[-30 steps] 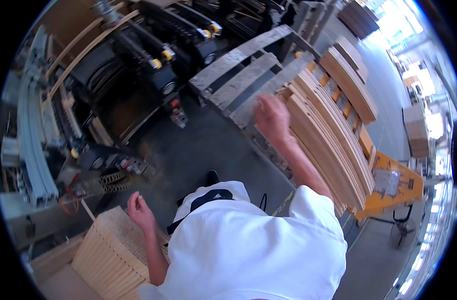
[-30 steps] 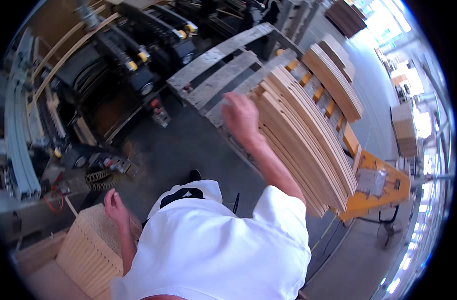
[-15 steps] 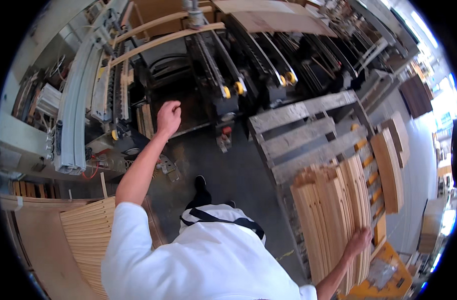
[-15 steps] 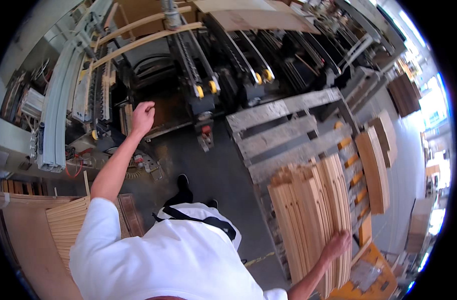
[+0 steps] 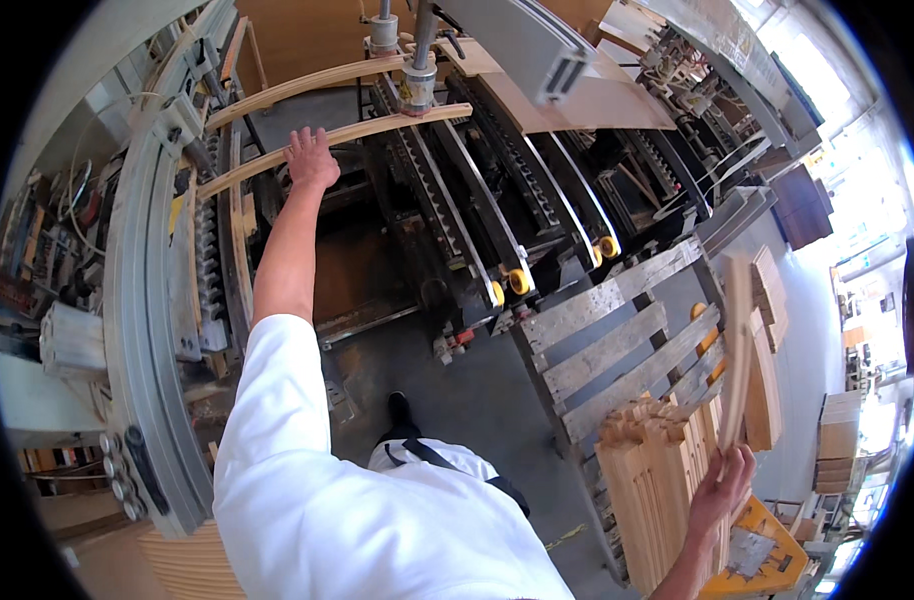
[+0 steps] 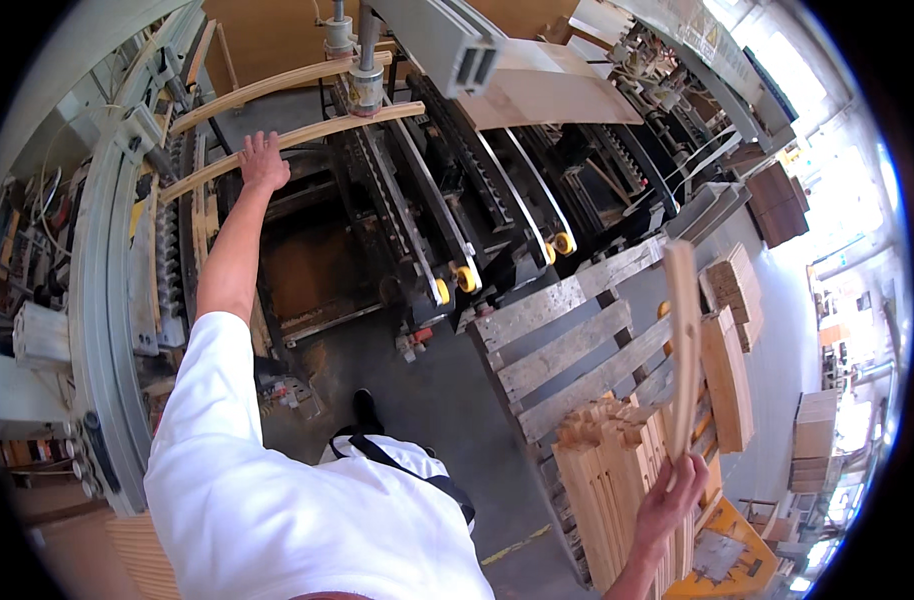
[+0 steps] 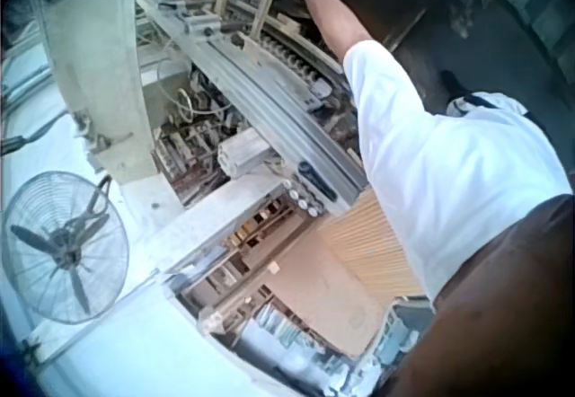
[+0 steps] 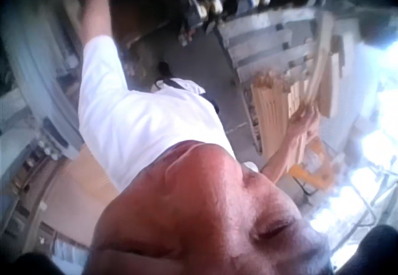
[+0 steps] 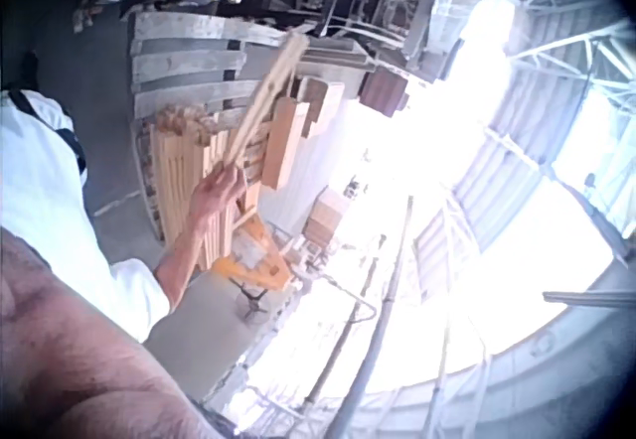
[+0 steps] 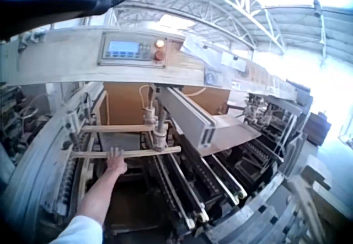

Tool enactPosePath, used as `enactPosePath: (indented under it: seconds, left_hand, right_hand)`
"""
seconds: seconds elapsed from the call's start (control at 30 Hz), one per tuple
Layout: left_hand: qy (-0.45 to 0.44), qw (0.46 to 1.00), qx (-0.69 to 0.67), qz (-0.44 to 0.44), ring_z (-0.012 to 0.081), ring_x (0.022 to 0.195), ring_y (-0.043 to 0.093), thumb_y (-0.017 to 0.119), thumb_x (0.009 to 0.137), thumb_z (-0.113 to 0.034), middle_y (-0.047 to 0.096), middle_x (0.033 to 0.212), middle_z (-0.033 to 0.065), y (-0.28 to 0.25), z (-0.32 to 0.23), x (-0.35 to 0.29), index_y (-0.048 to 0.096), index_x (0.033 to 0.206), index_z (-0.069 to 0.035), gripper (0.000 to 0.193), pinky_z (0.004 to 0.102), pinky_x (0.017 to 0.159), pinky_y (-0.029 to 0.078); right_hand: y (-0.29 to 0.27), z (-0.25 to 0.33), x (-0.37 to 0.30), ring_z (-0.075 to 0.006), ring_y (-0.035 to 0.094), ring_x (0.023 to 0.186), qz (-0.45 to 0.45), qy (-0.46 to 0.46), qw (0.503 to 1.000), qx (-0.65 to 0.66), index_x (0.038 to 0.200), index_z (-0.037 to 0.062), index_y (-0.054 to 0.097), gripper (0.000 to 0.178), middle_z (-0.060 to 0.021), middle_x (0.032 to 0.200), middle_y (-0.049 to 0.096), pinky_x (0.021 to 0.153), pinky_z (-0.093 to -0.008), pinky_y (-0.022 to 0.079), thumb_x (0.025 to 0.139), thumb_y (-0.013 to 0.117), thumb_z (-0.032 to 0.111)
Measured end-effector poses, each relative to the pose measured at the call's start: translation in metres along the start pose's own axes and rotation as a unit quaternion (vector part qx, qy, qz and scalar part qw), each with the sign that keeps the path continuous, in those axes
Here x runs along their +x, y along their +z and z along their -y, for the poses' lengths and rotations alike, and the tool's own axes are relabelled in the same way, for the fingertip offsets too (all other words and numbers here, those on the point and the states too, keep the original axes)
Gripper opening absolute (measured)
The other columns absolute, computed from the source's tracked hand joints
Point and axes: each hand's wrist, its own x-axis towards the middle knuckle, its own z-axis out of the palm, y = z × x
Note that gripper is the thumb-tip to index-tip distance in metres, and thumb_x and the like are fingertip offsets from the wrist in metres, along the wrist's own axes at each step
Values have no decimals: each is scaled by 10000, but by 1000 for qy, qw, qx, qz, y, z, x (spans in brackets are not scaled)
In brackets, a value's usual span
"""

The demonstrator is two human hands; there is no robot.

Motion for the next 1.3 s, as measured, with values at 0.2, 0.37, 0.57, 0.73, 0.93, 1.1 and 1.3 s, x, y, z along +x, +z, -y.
enactPosePath:
  seconds: [0.2,0.37,0.57,0.73,0.93,1.1,1.3]
  left_hand:
    - [28,999,23,9,332,1238,480,664,801,-198,561,1237,131,20,15,24,527,1282,-129,505,535,1077,296]
    - [107,981,-143,71,355,927,618,725,756,-200,612,969,155,-6,-15,-61,633,984,-76,275,509,765,499]
    - [76,921,-342,169,401,880,615,723,762,-134,550,1007,185,-51,-55,-233,537,982,-37,304,506,745,521]
    - [18,902,-360,237,395,963,585,689,807,-127,539,1042,160,-95,-47,-320,540,1095,-50,333,480,816,489]
    - [-92,912,-310,252,353,996,587,697,786,-112,558,1096,124,-156,-9,-383,569,1187,-78,423,442,834,490]
    - [-236,883,-335,228,346,1000,593,743,737,-91,606,1073,132,-189,5,-452,623,1119,-57,402,412,852,496]
    - [-395,850,-305,168,342,1010,615,752,714,-106,653,1070,158,-204,10,-546,664,1117,-60,415,396,885,492]
  right_hand:
    - [68,112,103,-352,565,922,41,-140,979,144,1001,30,586,221,-154,1041,571,776,-427,477,810,659,-55]
    - [165,196,177,-374,575,930,130,-251,937,206,975,14,570,182,-168,1021,577,793,-432,486,825,670,-8]
    - [281,333,254,-404,532,978,189,-392,860,268,990,29,549,197,-171,1003,543,814,-492,468,814,637,31]
    - [351,466,283,-384,529,1014,151,-520,783,308,980,45,543,208,-155,1005,551,836,-476,464,797,642,53]
    - [404,574,282,-349,552,1044,129,-566,752,311,1034,57,559,284,-140,1052,567,844,-458,517,768,657,38]
    - [447,606,307,-321,612,1001,85,-514,812,261,1034,90,607,219,-115,1033,630,831,-436,529,822,630,139]
    - [463,607,327,-307,631,1008,89,-464,842,260,1008,123,643,247,-94,1033,665,825,-456,507,822,684,281]
